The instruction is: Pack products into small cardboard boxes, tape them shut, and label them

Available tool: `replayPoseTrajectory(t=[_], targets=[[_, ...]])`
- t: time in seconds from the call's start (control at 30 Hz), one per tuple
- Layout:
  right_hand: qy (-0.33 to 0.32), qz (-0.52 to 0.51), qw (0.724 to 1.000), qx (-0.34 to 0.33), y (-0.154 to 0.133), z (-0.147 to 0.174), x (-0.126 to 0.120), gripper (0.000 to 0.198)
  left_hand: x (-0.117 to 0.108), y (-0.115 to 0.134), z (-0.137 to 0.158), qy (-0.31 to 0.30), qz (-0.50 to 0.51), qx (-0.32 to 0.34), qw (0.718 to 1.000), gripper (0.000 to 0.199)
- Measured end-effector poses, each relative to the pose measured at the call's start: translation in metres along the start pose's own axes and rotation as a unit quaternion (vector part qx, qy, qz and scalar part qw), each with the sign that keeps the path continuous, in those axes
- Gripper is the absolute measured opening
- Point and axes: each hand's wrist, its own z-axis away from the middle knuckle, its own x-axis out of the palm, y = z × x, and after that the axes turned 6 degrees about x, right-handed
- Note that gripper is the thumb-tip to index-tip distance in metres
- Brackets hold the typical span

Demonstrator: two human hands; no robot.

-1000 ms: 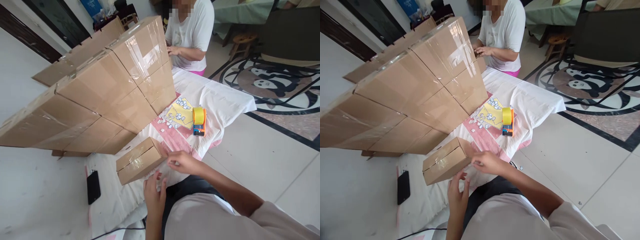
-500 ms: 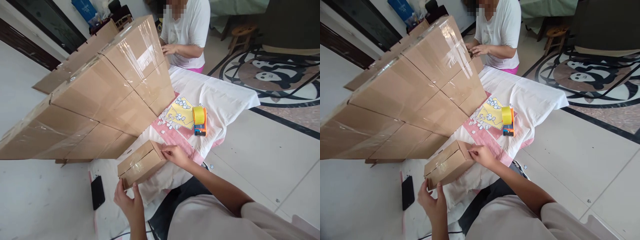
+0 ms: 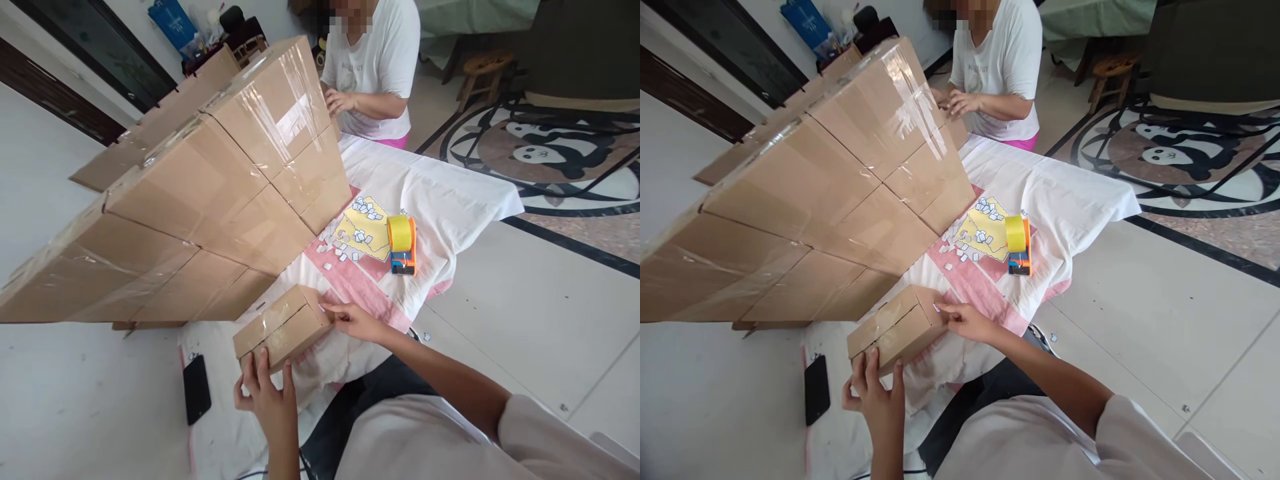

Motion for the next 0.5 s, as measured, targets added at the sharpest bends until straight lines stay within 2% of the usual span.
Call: replayPoseTrajectory(t=[0.2, 0.37, 0.5], targets=[[0.008, -0.002, 1.0, 0.027, 0.003, 0.015, 0.006, 0.072, 0.002, -0.003, -0.002, 0.007, 0.025, 0.012, 1.0, 0.049], [0.018, -0.009, 0.999, 0.04, 0.003, 0.012, 0.015, 0.076, 0.002, 0.002, -0.002, 0.011, 0.044, -0.018, 0.999, 0.05], [0.028, -0.016, 0.998, 0.058, 0.009, 0.017, 0.024, 0.08, 0.008, -0.003, 0.004, 0.041, 0.09, -0.026, 0.995, 0.05]])
